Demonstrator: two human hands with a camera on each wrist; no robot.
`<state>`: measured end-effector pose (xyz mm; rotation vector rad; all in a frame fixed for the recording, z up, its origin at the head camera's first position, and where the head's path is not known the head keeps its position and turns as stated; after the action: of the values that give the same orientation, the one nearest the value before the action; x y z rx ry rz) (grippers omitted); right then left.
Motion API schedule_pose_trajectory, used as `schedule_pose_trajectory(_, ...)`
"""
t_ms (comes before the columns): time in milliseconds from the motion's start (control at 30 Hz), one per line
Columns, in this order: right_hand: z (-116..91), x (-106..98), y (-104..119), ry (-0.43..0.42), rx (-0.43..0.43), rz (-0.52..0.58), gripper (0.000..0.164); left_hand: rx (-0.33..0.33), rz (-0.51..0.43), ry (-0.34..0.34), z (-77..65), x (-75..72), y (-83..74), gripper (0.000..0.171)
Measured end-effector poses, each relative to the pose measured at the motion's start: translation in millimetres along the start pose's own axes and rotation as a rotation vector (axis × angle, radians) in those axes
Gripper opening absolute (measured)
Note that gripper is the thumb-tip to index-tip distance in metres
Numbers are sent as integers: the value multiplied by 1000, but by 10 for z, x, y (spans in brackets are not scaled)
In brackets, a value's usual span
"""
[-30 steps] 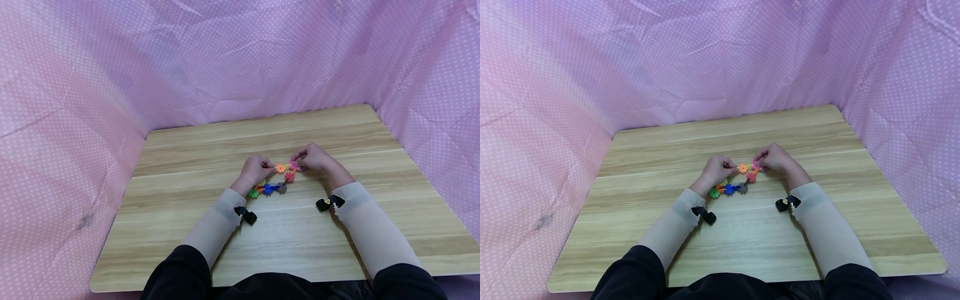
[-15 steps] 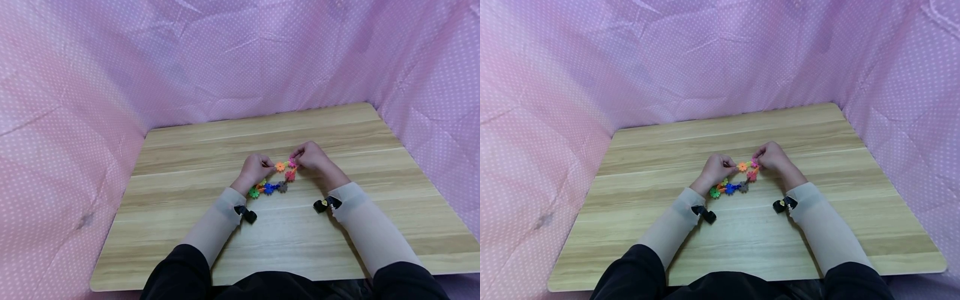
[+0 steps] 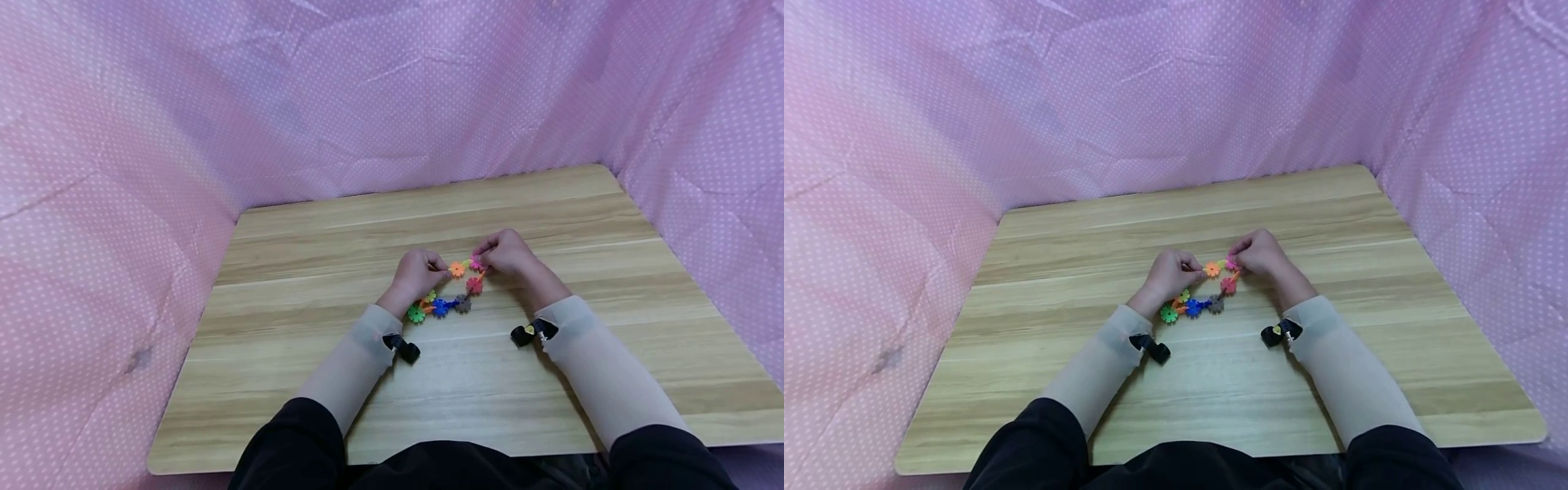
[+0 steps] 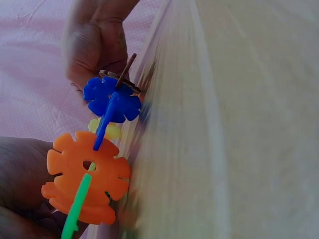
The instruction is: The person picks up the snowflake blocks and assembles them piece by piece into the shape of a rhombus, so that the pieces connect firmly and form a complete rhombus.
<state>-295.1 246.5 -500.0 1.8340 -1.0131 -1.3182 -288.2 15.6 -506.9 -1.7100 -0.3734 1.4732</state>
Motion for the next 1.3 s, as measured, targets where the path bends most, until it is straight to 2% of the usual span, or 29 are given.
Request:
schedule_pose_trajectory(133,44,-17,-47,46,10,80,20,0,-1,-8,-6,-3,1,12)
schedule_pose_trajectory(467,87,-81,-129,112,-25,104,25,-55,-81,-14,-2,48,64,14)
schedule_pose_trajectory(900,57,-39,-79,45,-10,189,24,-18,-55,-26,-8,39,21,13)
schedule_pose_trajectory(1100,47,-16,-77,46,17,246,26,-11,-47,-21,-9,40,23,13)
schedule_pose_trajectory(1300,52,27,-68,5,15,187,21,-20,-44,-25,-18,29,20,13)
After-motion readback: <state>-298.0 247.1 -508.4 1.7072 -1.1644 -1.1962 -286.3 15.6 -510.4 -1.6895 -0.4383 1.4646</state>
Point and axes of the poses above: each hand's wrist, its own z-axis towards the middle knuckle, its own x-axis out of the palm, y = z × x, the point moved 1 cm from there along z, towards the middle knuckle, and after that the axes turned 2 degrees about -z, right-handed, at the moved point
